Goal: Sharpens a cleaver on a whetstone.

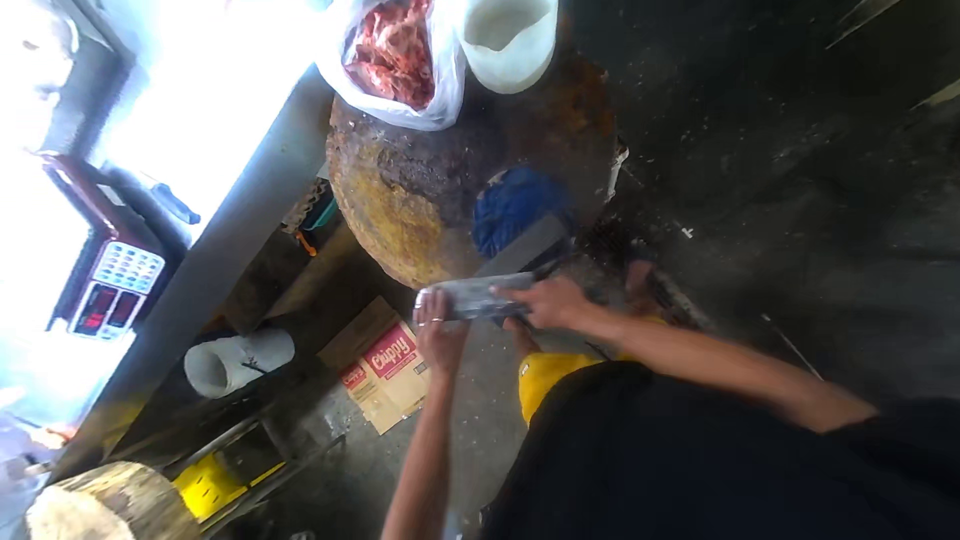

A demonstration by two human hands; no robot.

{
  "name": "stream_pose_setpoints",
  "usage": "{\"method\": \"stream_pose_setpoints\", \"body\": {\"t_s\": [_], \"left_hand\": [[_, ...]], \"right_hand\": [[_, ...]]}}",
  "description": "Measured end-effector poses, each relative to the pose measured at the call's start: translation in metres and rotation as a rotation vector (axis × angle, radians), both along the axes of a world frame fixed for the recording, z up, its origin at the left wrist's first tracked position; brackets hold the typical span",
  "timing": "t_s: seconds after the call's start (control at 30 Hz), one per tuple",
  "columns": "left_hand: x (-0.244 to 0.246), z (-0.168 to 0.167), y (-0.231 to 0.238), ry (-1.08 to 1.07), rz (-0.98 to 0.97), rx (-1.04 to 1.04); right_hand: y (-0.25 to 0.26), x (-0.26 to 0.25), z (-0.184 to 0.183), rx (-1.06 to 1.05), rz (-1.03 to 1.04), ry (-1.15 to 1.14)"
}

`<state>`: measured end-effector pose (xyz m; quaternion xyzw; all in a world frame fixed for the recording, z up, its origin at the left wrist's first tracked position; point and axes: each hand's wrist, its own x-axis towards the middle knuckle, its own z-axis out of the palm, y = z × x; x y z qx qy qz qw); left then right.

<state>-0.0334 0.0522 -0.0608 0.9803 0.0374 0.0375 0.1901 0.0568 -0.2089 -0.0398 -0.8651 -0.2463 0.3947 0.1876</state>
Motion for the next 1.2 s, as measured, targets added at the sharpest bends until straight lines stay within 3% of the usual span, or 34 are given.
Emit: {"method": "stream_pose_setpoints", "body": {"t_s": [0.03,0.1,0.17,0.3,0.37,0.43,0.6,0.67,0.73,0.8,0.93,1.0,1.07,1.2], "left_hand": [[-0.015,0.005,0.022,0.009,0.082,0.025],[-0.009,0.012,0.012,0.026,0.131,0.029],[0.015,0.012,-0.045,-0.001,0.08,-0.038],[0.077,-0.007,-0.19,-0.105,-0.141,-0.173],[0.098,-0.015,-0.223,-0.127,-0.214,-0.224],[0.093,-0.017,-0.19,-0.095,-0.229,-0.199],[-0.003,-0.002,0.029,0.056,0.065,-0.022],[-0.018,0.011,0.058,0.104,0.151,0.004],[-0.005,0.024,0.028,0.118,0.163,-0.03],[0.02,0.026,-0.044,0.074,0.091,-0.086],[0.076,0.002,-0.207,-0.052,-0.136,-0.215],[0.094,-0.015,-0.234,-0.109,-0.202,-0.216],[0.088,-0.016,-0.188,-0.081,-0.198,-0.188],[0.003,-0.005,0.001,0.015,0.049,-0.034]], "right_hand": [[0.025,-0.001,0.0,0.07,0.058,0.048],[0.015,0.004,0.002,0.157,0.053,0.079],[-0.046,0.006,0.007,0.149,-0.071,0.031],[-0.195,0.01,0.023,-0.068,-0.274,-0.211],[-0.227,0.014,0.027,-0.138,-0.298,-0.278],[-0.197,0.015,0.021,-0.124,-0.284,-0.239],[0.02,0.006,-0.008,0.125,-0.048,-0.038],[0.059,0.003,0.0,0.176,0.009,0.033],[0.033,0.004,0.007,0.198,-0.034,0.031],[-0.043,0.001,0.006,0.168,-0.128,-0.066],[-0.212,0.005,0.021,-0.096,-0.301,-0.209],[-0.236,0.015,0.03,-0.14,-0.303,-0.226],[-0.192,0.024,0.024,-0.101,-0.243,-0.178],[-0.005,0.007,-0.008,0.085,-0.071,-0.009]]}}
